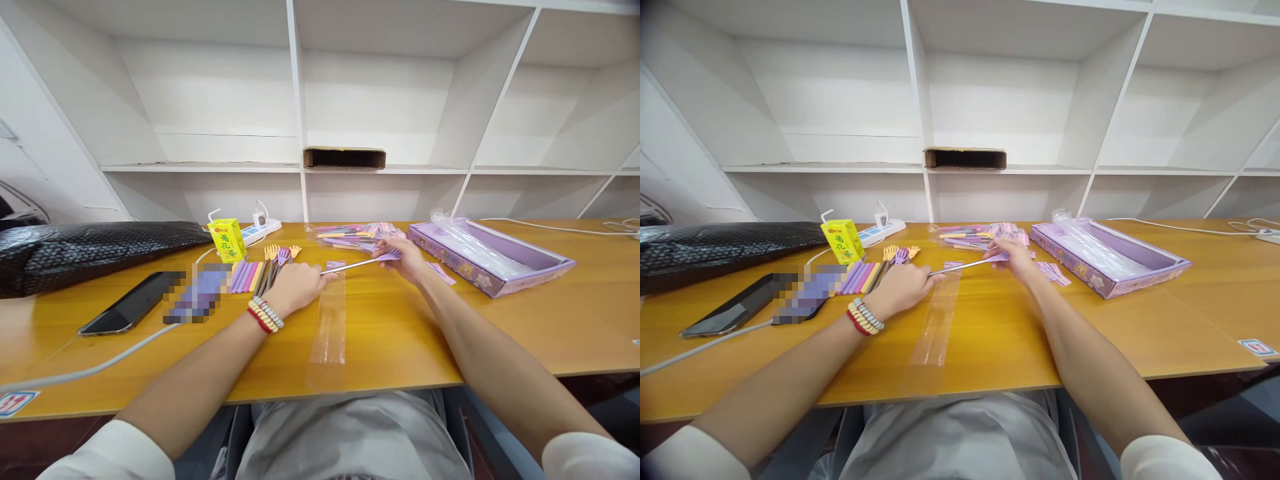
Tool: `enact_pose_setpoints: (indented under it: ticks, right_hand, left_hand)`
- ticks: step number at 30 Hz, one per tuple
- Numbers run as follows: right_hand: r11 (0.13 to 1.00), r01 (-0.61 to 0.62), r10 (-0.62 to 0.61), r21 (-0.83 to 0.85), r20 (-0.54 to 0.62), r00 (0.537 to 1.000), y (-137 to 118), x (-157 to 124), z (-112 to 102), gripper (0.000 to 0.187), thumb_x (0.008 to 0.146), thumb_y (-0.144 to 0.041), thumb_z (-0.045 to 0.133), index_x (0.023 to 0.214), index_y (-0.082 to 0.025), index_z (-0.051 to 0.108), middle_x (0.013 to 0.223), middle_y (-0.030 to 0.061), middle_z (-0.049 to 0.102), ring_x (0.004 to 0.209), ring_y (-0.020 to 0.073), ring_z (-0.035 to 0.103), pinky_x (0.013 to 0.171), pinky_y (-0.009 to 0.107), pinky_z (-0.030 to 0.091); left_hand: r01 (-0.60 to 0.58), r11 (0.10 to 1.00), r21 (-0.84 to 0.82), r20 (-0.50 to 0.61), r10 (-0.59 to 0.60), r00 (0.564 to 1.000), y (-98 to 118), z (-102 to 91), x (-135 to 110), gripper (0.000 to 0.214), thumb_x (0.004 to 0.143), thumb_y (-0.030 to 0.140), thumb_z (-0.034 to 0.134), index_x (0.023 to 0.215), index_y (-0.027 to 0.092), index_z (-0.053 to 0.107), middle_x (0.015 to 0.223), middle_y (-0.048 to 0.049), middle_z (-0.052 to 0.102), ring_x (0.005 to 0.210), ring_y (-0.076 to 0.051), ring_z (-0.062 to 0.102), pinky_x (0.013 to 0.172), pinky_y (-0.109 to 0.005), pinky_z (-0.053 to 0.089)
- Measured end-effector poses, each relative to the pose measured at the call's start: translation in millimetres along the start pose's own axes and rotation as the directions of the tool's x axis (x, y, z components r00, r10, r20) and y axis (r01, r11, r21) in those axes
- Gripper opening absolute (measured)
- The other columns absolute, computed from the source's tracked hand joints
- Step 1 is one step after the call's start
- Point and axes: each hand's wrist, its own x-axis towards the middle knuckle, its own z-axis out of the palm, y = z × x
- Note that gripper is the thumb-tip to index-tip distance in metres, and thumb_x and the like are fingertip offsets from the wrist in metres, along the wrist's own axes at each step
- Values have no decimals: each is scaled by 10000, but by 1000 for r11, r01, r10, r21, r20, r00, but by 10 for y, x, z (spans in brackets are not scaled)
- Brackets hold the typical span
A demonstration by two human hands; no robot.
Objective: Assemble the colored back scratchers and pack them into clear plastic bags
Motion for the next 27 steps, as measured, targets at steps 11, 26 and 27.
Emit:
enact_pose_setpoints:
  ticks: [11, 26, 27]
  right_hand:
    - [841, 101, 99, -532, 334, 937, 75, -126, 243, 395, 734, -507, 566, 729, -120, 648, 690, 52, 646, 495, 102, 535, 448, 219, 341]
    - [338, 336, -7, -879, 355, 935, 241, -47, 182, 307, 769, -427, 513, 701, -141, 601, 610, -5, 550, 559, 94, 441, 534, 224, 273]
    - [335, 330, -12, -883, 346, 938, 239, -37, 168, 315, 765, -437, 513, 699, -141, 599, 606, -7, 546, 556, 94, 437, 529, 224, 268]
  left_hand:
    - [-82, 996, -19, 27, 82, 996, 5, 20, -15, 618, 851, 631, 203, 927, 165, 602, 761, -120, 657, 723, -257, 635, 617, -317, 410]
    - [-112, 982, -154, -195, 81, 978, -65, 145, 36, 201, 844, 322, 454, 935, 192, 579, 893, -56, 664, 849, -214, 606, 744, -324, 404]
    - [-116, 980, -161, -204, 82, 975, -68, 148, 42, 206, 846, 333, 461, 919, 189, 588, 888, -62, 662, 869, -217, 598, 774, -331, 398]
